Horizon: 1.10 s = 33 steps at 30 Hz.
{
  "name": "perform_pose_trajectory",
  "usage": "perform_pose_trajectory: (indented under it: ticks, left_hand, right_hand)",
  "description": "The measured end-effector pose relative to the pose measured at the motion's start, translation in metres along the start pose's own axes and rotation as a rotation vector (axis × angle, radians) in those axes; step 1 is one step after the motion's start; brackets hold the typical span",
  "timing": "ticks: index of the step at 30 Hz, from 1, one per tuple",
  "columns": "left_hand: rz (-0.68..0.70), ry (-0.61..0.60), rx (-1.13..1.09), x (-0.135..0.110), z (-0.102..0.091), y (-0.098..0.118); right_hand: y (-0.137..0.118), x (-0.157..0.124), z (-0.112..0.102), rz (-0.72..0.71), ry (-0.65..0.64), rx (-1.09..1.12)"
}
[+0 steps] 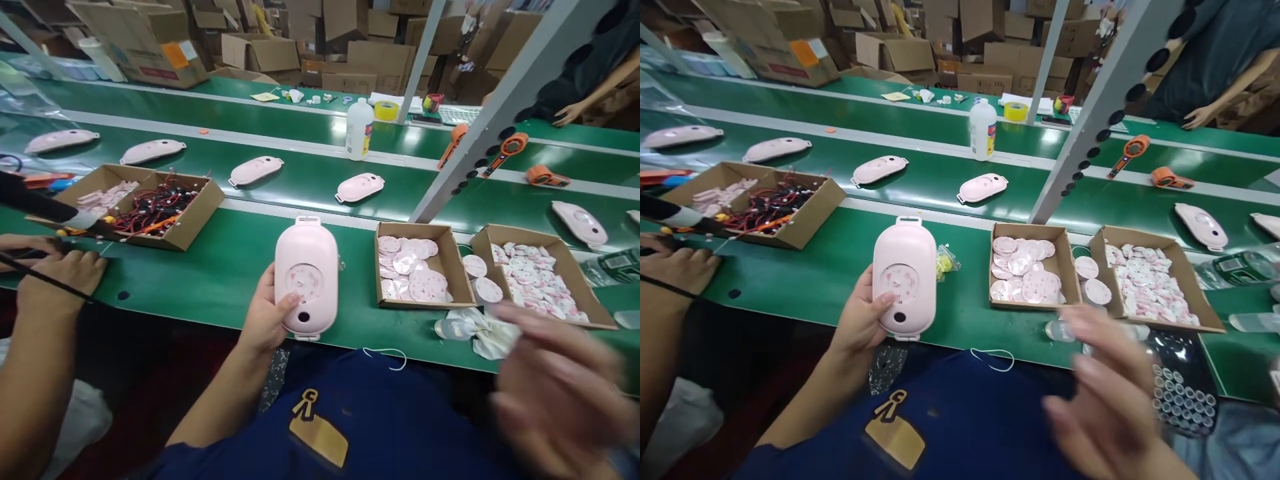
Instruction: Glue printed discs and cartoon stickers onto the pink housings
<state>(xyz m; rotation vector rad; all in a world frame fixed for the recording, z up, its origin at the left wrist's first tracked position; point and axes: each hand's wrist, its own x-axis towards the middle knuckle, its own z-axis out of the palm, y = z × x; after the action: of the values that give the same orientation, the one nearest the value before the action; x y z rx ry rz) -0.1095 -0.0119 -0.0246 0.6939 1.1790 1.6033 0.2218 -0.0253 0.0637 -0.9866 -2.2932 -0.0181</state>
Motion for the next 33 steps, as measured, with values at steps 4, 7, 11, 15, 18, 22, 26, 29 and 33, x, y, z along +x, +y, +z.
perform_pose_trajectory:
  ticks: [4, 7, 11, 15, 18, 22, 26, 29, 33]
  left_hand:
    - [0.012, -0.237, -0.131, -0.031, 0.052, -0.006]
    - [0.036, -0.325, -0.133, -0.046, 0.073, -0.012]
    - [-0.037, -0.356, -0.123, -0.054, 0.081, -0.017]
    - [-0.060, -0.375, -0.129, -0.058, 0.082, -0.018]
    - [-0.039, -0.367, -0.126, -0.061, 0.082, -0.017]
    - [-0.078, -0.377, -0.082, -0.064, 0.081, -0.018]
    - [-0.084, -0.346, -0.060, -0.065, 0.079, -0.017]
    - [-0.099, -0.266, -0.019, -0.060, 0.073, -0.014]
    - [-0.095, -0.126, 0.010, -0.048, 0.067, -0.011]
  right_hand:
    - [-0.036, 0.014, 0.057, 0.328, -0.196, 0.695]
    - [-0.033, 0.027, 0.077, 0.525, -0.166, 1.026]
    - [-0.031, 0.024, 0.077, 0.605, -0.042, 1.159]
    - [-0.033, 0.015, 0.073, 0.596, -0.020, 1.170]
    - [-0.033, 0.011, 0.072, 0.589, -0.057, 1.146]
    - [-0.034, 0.010, 0.071, 0.591, -0.089, 1.091]
    - [-0.037, 0.012, 0.067, 0.567, -0.160, 0.960]
    - [-0.026, -0.002, 0.059, 0.435, -0.207, 0.825]
    - [0.014, -0.058, 0.052, 0.277, 0.402, 0.294]
